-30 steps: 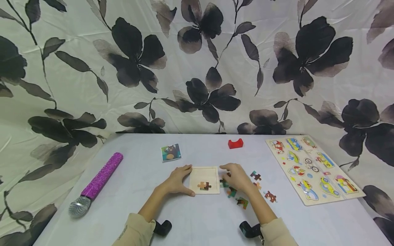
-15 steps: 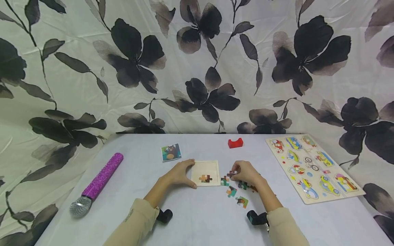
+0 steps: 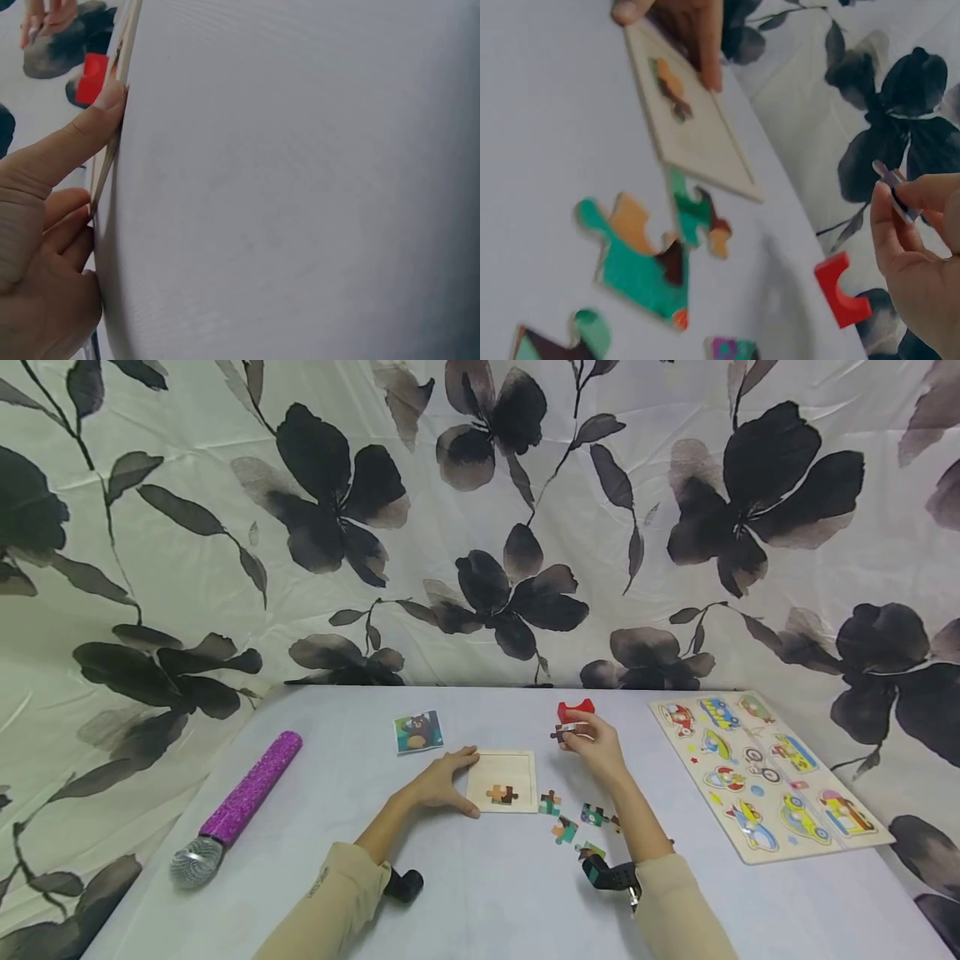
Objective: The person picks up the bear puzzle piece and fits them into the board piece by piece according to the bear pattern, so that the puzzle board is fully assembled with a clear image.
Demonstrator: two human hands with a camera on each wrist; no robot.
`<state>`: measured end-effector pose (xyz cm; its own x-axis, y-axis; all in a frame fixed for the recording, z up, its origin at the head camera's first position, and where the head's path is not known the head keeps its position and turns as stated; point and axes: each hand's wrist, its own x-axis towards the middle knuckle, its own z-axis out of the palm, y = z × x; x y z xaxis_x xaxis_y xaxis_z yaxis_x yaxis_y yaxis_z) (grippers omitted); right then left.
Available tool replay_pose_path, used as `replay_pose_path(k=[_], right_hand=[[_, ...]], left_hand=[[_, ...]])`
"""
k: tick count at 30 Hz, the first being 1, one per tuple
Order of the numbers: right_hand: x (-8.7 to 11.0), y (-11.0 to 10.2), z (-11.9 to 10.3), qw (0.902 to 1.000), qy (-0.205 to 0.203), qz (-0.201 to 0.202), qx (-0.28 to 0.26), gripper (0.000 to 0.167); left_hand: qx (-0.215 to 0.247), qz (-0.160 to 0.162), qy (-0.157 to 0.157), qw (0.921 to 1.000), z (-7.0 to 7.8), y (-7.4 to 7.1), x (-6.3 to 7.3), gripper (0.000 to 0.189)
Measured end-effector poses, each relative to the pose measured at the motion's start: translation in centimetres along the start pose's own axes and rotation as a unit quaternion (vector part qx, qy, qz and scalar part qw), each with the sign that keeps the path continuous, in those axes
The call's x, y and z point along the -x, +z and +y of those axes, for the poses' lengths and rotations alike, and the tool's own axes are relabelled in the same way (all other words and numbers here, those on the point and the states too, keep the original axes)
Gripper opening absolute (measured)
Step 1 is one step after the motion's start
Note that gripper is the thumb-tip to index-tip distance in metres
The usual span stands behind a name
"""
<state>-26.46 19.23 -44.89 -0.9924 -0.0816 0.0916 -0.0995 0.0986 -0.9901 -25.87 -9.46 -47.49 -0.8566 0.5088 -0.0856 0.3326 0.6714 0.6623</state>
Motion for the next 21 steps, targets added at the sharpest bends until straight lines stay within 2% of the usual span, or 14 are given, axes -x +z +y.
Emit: replay_pose_path(k=[4, 7, 9, 11, 17, 21], right_hand=[[-0.4, 0.6, -0.8, 0.9965, 0.02, 0.057, -0.058, 0.041], [-0.6, 1.1, -1.2, 0.9875, 0.045, 0.098, -0.115, 0.033], [-0.6, 1.3, -1.2, 0.9831, 0.052, 0.108, -0.138, 0.029], [-0.5, 1.4, -1.1, 0.9824, 0.054, 0.1, -0.149, 0.029], [-0.4, 1.8, -0.7, 0.9934, 0.026, 0.059, -0.095, 0.04], [-0.5, 2.3, -0.6, 0.9953, 0.006, 0.08, -0.054, 0.04]], left_hand=[[0.015, 0.008, 0.002, 0.9999, -0.1, 0.2, 0.2, 0.101], [0.017, 0.013, 0.008, 0.9997, -0.1, 0.3, 0.2, 0.101], [0.019, 0.014, 0.01, 0.9997, -0.1, 0.3, 0.1, 0.101], [0.019, 0.013, 0.01, 0.9997, -0.1, 0.4, 0.1, 0.101], [0.02, 0.017, 0.011, 0.9996, -0.2, 0.4, 0.2, 0.101], [0.022, 0.019, 0.009, 0.9995, -0.2, 0.3, 0.2, 0.101]])
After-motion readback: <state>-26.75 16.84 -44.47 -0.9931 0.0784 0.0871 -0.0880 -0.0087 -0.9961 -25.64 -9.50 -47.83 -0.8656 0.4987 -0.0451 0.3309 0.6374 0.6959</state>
